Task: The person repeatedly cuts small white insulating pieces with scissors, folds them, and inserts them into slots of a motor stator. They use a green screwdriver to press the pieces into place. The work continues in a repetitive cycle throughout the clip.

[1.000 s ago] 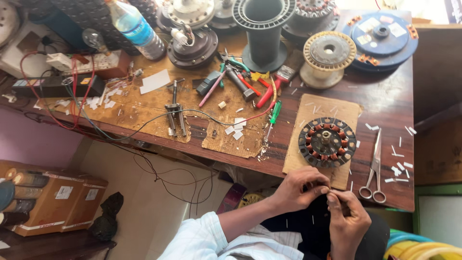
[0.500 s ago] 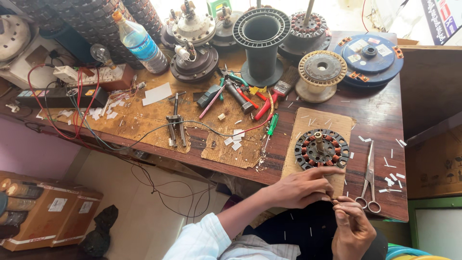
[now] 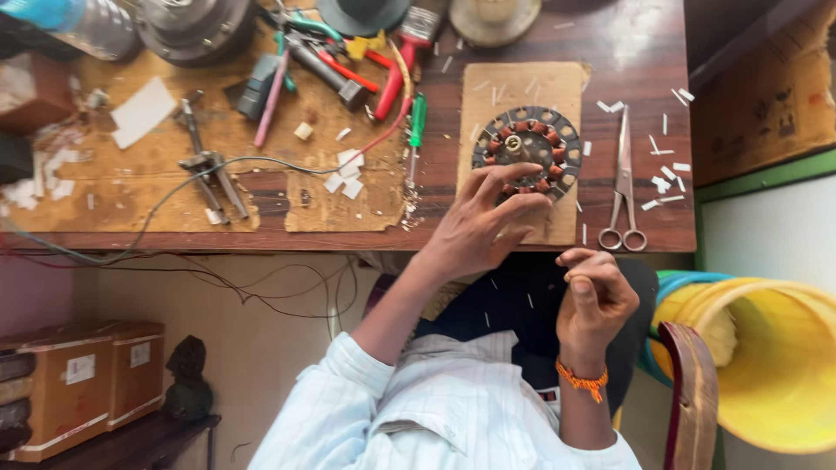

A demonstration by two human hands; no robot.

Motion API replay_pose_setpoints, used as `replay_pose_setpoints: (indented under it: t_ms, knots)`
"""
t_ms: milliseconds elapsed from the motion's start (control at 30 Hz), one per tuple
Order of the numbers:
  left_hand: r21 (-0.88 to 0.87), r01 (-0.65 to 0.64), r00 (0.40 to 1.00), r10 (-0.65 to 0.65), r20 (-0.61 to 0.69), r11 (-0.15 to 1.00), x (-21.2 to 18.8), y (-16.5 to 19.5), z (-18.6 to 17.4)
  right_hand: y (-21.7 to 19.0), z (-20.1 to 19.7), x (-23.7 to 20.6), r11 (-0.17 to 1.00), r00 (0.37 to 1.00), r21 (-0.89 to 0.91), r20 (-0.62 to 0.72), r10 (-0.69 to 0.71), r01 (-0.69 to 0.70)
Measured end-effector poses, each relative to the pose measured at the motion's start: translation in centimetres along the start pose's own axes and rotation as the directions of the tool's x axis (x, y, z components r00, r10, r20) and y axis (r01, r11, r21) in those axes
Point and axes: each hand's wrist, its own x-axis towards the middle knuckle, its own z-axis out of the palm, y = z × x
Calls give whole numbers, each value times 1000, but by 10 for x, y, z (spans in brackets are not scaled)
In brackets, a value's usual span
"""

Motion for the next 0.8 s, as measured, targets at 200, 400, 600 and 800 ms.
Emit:
replay_pose_setpoints:
  t_ms: [200, 400, 600, 800]
  knots:
    - [95, 117, 993, -117, 3, 989, 14, 15, 11, -11, 8, 5, 936, 983, 317, -53, 177, -152]
    - [-25, 179, 977, -181, -113, 983, 10, 14, 25, -20, 24, 5, 907, 956, 344, -72, 283, -242]
    - [-25, 167, 978, -169, -124, 986, 9, 7, 28, -22, 35, 23, 972, 985, -195, -133, 107, -132]
    - [-39, 159, 983, -162, -91, 986, 10, 7, 25, -27, 34, 58, 909, 989, -398, -123, 81, -124]
